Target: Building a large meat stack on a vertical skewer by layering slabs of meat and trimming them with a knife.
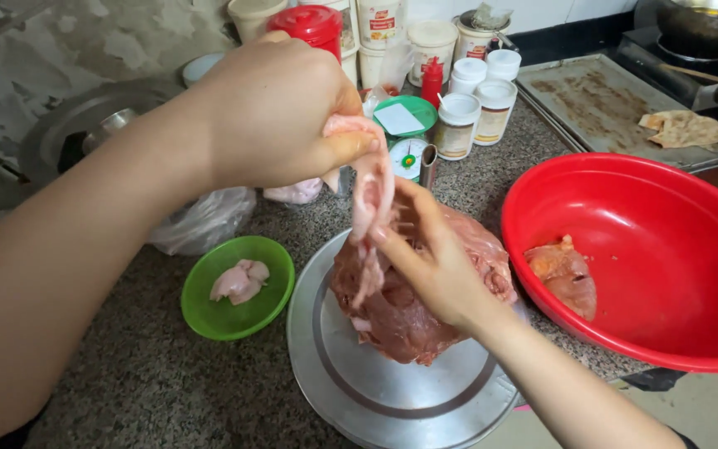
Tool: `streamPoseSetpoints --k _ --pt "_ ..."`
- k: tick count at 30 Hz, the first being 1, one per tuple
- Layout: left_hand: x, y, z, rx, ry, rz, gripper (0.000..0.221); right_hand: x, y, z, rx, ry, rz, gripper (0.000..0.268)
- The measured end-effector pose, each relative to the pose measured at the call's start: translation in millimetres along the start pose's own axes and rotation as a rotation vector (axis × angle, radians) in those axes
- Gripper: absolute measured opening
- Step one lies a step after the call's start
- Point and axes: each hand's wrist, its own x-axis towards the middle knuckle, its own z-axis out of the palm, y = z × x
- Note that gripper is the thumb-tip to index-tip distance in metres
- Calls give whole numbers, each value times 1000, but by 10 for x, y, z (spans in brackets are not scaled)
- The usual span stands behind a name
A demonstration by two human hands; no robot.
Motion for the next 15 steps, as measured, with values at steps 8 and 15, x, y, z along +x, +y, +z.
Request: streamPoseSetpoints --k 8,15 --pt "7 -35 -52 24 26 -4 43 266 -100 -270 92 -39 180 29" --pt "-26 -157 89 -53 116 22 37 306 184 -625 -143 45 153 23"
